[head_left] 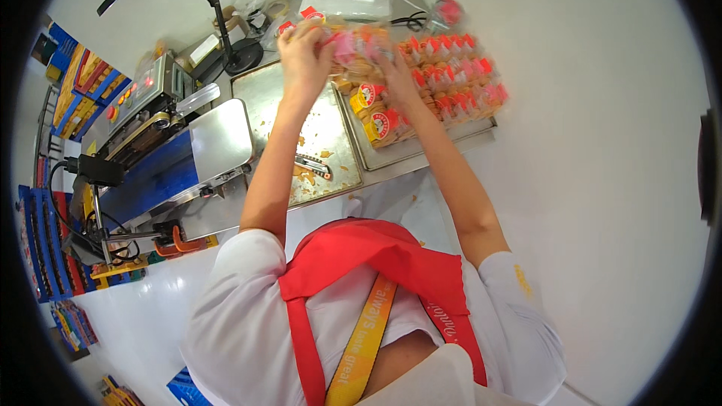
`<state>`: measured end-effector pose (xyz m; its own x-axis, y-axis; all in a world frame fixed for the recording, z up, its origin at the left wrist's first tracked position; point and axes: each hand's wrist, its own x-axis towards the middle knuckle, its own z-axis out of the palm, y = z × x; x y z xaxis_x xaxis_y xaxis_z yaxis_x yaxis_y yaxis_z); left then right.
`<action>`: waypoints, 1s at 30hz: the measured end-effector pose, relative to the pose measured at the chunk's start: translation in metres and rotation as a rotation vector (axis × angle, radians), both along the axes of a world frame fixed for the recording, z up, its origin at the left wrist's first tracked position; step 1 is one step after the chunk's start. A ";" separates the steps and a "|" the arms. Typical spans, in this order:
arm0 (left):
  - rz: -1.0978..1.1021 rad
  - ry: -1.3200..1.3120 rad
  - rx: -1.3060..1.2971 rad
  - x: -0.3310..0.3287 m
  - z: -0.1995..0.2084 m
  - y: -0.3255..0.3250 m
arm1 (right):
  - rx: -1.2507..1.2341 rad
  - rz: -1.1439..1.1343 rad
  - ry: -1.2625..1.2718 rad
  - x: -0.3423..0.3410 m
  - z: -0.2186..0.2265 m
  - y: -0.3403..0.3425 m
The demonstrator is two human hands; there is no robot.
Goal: The person places round biscuits into clear plastic bags, seals them using a heat-sealing machine, and stacks the finished packages on a metal tray. The person also transfers stacks of sealed packages from a red crate onto the tray.
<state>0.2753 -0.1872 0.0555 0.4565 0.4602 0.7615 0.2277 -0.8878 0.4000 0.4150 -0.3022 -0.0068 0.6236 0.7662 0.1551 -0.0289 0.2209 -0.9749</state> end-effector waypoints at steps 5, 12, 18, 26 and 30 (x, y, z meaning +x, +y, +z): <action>0.202 0.181 -0.175 -0.039 -0.024 0.060 | -0.209 0.168 0.093 -0.028 -0.039 0.088; 0.316 0.456 -0.309 -0.029 -0.132 0.116 | -0.579 0.146 -0.204 -0.023 -0.093 0.131; 0.376 0.437 -0.504 -0.024 -0.195 0.106 | -0.470 0.153 -0.906 -0.046 -0.049 0.099; 0.295 0.000 -0.536 -0.025 -0.152 0.077 | -0.633 -0.116 -1.840 -0.018 -0.119 0.098; 0.449 0.169 0.072 -0.012 -0.216 0.075 | -0.614 -0.116 -1.779 -0.027 -0.116 0.098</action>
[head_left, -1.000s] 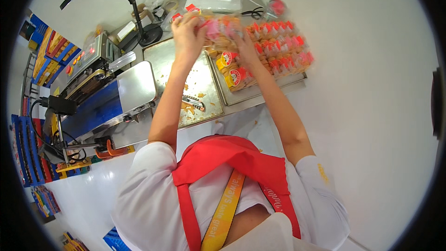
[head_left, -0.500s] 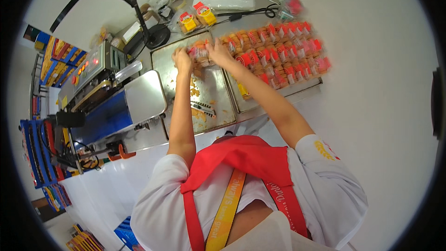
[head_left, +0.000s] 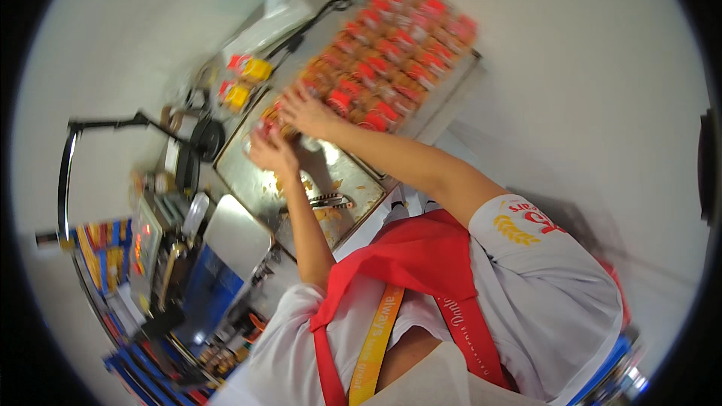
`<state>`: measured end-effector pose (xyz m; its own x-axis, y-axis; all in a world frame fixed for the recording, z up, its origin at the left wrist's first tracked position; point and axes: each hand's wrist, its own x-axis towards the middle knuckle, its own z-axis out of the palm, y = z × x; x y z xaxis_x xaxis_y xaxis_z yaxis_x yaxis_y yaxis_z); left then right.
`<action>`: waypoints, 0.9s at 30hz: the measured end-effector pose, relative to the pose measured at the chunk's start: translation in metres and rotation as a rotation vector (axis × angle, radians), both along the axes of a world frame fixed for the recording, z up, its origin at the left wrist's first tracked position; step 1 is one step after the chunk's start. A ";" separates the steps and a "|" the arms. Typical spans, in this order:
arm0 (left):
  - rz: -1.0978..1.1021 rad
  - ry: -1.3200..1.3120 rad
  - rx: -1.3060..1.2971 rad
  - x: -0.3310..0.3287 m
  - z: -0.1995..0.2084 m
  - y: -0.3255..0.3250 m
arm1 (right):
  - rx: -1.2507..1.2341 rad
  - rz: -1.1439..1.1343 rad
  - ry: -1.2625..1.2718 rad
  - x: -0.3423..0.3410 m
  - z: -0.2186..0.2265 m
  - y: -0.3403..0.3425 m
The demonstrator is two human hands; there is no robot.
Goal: The person places round biscuits into clear plastic bags, seals them using a heat-sealing machine, and stacks the finished packages on a metal tray. The person also transfers stacks of sealed packages from a red crate onto the tray.
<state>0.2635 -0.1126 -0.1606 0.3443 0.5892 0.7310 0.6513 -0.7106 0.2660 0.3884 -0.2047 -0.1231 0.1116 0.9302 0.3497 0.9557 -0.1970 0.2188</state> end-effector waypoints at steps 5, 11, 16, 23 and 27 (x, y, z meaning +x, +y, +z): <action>-0.317 -0.364 -0.309 0.006 0.017 0.005 | 0.376 0.179 0.394 -0.026 0.033 -0.081; -0.196 -0.433 -0.206 0.042 0.103 -0.062 | 0.448 -0.239 0.245 -0.051 0.068 -0.321; -1.210 -0.849 -0.701 0.128 0.188 -0.239 | 0.460 -1.248 0.083 -0.132 0.107 -0.618; -2.149 -0.243 -0.836 0.037 0.287 -0.676 | 0.493 -2.621 -0.269 -0.480 0.136 -0.914; -2.914 0.240 -0.402 -0.130 0.306 -0.894 | 0.329 -3.333 -0.354 -0.720 0.106 -0.992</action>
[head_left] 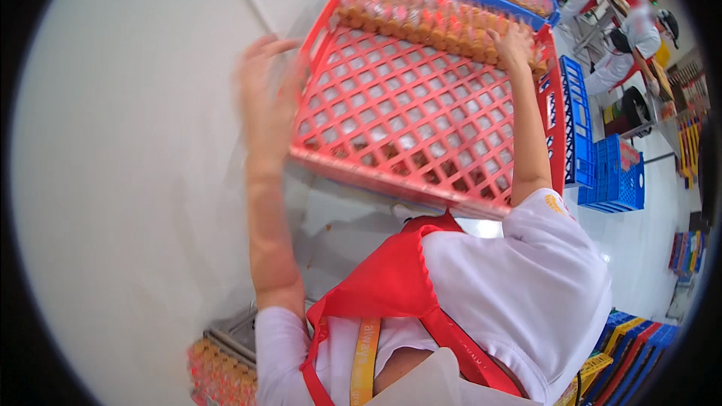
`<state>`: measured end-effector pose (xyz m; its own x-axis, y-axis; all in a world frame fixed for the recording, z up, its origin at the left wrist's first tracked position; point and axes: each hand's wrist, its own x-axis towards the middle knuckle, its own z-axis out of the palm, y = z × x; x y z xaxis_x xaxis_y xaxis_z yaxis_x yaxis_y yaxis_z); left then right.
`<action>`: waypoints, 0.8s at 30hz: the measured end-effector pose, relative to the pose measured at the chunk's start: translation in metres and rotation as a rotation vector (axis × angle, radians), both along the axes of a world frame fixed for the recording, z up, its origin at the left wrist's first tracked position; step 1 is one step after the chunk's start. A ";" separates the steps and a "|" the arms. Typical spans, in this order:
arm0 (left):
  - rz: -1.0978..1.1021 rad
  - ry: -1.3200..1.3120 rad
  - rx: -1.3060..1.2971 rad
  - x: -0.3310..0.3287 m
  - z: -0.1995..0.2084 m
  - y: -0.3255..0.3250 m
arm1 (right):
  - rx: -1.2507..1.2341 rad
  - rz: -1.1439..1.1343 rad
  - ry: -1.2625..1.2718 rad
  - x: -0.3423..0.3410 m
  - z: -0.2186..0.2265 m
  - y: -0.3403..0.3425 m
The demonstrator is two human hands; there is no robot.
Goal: The person places round biscuits into clear plastic bags, seals them using a heat-sealing machine, and stacks the finished packages on a metal tray. The person also transfers stacks of sealed packages from a red crate onto the tray.
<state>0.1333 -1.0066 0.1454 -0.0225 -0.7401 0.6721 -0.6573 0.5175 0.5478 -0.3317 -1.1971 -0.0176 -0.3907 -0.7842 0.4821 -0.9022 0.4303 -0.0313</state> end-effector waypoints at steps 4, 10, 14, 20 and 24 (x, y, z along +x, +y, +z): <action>-0.468 -0.333 0.430 -0.176 -0.045 -0.158 | 0.406 -0.232 -0.352 -0.083 0.022 -0.029; -0.344 -0.550 0.863 -0.388 -0.167 -0.293 | 0.498 -0.238 -0.256 -0.113 -0.031 -0.052; -0.114 -0.611 0.881 -0.432 -0.198 -0.293 | 0.565 -0.247 -0.455 -0.138 -0.043 -0.054; -0.285 -0.396 0.563 -0.438 -0.257 -0.323 | 0.118 0.102 -0.251 -0.143 -0.088 -0.044; -0.284 -0.236 0.478 -0.418 -0.270 -0.286 | -0.049 0.229 -0.269 -0.133 -0.081 -0.018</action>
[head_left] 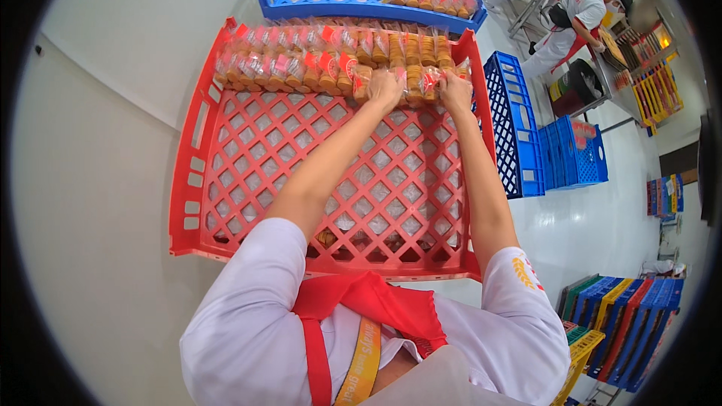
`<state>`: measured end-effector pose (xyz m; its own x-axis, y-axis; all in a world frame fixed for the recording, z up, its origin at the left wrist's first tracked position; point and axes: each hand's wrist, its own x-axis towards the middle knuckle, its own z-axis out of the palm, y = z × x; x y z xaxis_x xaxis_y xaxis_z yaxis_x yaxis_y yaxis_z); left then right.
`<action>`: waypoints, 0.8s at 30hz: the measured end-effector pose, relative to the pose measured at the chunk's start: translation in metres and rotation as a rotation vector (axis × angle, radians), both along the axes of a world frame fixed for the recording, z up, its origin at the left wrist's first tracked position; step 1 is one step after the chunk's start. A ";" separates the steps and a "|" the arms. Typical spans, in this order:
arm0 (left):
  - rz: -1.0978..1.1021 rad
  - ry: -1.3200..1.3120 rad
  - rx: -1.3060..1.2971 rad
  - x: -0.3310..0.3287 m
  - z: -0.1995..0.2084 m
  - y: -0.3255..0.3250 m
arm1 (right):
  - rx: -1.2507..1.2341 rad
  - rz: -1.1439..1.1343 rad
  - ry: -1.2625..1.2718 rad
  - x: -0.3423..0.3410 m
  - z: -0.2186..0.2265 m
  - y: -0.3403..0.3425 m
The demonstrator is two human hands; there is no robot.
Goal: The person places round biscuits into clear plastic bags, seals them using a heat-sealing machine, and stacks the finished packages on a metal tray. The person also transfers stacks of sealed packages from a red crate onto the tray.
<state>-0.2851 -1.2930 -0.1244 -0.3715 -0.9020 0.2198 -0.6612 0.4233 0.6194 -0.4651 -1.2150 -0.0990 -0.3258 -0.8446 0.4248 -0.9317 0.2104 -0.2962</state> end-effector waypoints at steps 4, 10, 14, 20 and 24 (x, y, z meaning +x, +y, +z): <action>0.068 0.132 0.085 0.043 0.036 0.053 | -0.053 0.121 0.054 0.031 0.043 0.035; 0.309 0.225 -0.035 0.164 0.137 0.128 | -0.158 0.421 0.035 0.138 0.140 0.057; 0.588 0.295 -0.229 0.273 0.174 0.191 | -0.232 0.776 -0.001 0.259 0.196 0.068; 1.145 0.190 -0.425 0.426 0.222 0.380 | -0.343 1.371 -0.048 0.471 0.232 0.148; 1.653 0.031 -0.530 0.472 0.227 0.540 | -0.195 1.819 -0.245 0.598 0.236 0.271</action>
